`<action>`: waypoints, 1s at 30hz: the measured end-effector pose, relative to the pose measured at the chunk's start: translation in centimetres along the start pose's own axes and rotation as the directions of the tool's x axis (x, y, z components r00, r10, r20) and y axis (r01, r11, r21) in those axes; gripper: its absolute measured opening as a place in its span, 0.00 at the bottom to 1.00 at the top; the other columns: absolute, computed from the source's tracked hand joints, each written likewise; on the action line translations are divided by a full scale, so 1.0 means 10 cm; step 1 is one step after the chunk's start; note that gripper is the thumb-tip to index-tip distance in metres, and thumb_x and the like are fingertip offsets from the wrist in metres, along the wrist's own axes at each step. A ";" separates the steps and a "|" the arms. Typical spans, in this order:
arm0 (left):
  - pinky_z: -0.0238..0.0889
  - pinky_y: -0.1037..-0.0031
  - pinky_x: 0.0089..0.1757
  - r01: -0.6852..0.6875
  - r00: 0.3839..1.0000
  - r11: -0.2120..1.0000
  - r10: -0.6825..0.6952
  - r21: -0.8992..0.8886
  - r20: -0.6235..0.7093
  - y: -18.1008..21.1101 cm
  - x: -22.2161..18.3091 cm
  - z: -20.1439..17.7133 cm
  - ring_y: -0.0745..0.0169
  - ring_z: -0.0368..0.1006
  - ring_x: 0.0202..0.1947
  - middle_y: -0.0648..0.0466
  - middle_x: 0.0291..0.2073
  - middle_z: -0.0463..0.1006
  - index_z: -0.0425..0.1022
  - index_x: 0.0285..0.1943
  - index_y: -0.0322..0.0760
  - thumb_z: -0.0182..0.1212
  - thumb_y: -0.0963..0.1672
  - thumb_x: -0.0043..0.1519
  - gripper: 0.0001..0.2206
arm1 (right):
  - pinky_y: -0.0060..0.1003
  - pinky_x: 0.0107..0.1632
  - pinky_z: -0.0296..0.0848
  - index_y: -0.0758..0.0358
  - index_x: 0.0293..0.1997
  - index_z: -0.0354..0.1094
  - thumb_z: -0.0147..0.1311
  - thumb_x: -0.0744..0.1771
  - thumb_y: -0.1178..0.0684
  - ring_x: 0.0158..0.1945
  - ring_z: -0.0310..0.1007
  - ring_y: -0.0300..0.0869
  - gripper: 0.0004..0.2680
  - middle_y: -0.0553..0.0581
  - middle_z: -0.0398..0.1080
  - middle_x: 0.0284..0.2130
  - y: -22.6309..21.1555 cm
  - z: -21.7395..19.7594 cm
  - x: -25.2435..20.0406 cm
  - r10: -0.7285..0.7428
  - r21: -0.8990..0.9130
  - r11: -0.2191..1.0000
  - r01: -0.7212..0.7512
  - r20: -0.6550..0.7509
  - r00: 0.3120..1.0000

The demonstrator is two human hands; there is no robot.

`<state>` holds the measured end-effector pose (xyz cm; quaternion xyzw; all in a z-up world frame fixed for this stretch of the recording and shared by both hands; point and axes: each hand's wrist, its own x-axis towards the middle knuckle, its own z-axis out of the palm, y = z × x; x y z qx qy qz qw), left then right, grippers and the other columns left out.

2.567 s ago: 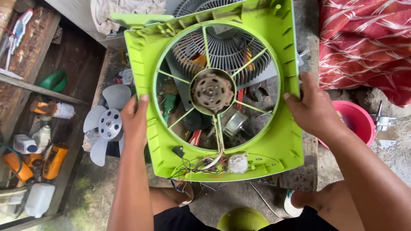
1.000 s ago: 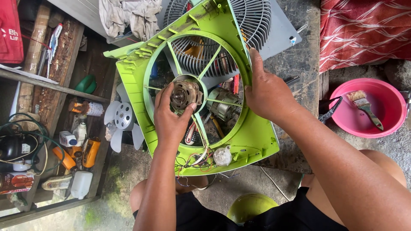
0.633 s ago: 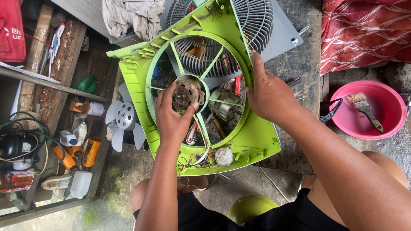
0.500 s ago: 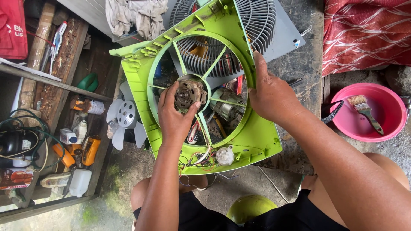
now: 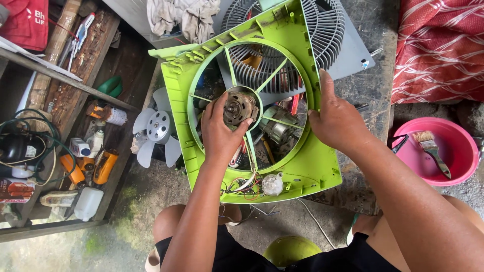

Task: Disassembling an electric fan to inspect and repair the motor assembly

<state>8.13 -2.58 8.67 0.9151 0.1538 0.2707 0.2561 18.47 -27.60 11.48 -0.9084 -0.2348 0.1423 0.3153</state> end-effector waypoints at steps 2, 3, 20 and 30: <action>0.63 0.46 0.57 0.017 1.000 1.000 -0.017 0.006 0.005 0.03 0.01 0.00 0.32 0.72 0.56 0.42 0.57 0.73 0.72 0.68 0.40 0.81 0.48 0.46 0.38 | 0.68 0.41 0.75 0.61 0.79 0.28 0.47 0.68 0.56 0.41 0.77 0.75 0.31 0.83 0.71 0.44 0.00 0.00 0.00 0.004 0.012 1.000 -0.004 0.004 1.000; 0.64 0.46 0.56 0.034 0.999 0.999 -0.034 0.009 0.003 0.04 0.02 0.01 0.33 0.72 0.56 0.42 0.56 0.73 0.71 0.68 0.40 0.81 0.48 0.46 0.38 | 0.69 0.41 0.74 0.60 0.79 0.28 0.47 0.68 0.56 0.41 0.76 0.76 0.31 0.83 0.72 0.43 0.00 0.00 -0.01 0.002 0.029 1.000 -0.002 -0.002 1.000; 0.69 0.59 0.55 0.136 0.989 0.969 -0.147 -0.206 -0.035 0.32 0.69 -0.59 0.47 0.79 0.54 0.47 0.48 0.84 0.70 0.69 0.45 0.82 0.51 0.44 0.40 | 0.68 0.70 0.53 0.76 0.71 0.52 0.68 0.57 0.39 0.68 0.57 0.59 0.40 0.76 0.61 0.62 0.88 0.28 0.37 -0.415 0.732 0.457 0.506 -0.328 0.849; 0.75 0.64 0.47 0.046 0.999 0.971 -0.045 -0.236 0.011 0.50 0.66 -0.90 0.48 0.82 0.48 0.39 0.48 0.81 0.65 0.71 0.29 0.82 0.43 0.49 0.40 | 0.58 0.63 0.60 0.72 0.63 0.59 0.68 0.57 0.44 0.62 0.60 0.58 0.32 0.70 0.63 0.55 0.90 0.26 0.17 -0.559 0.483 0.587 0.650 -0.338 0.757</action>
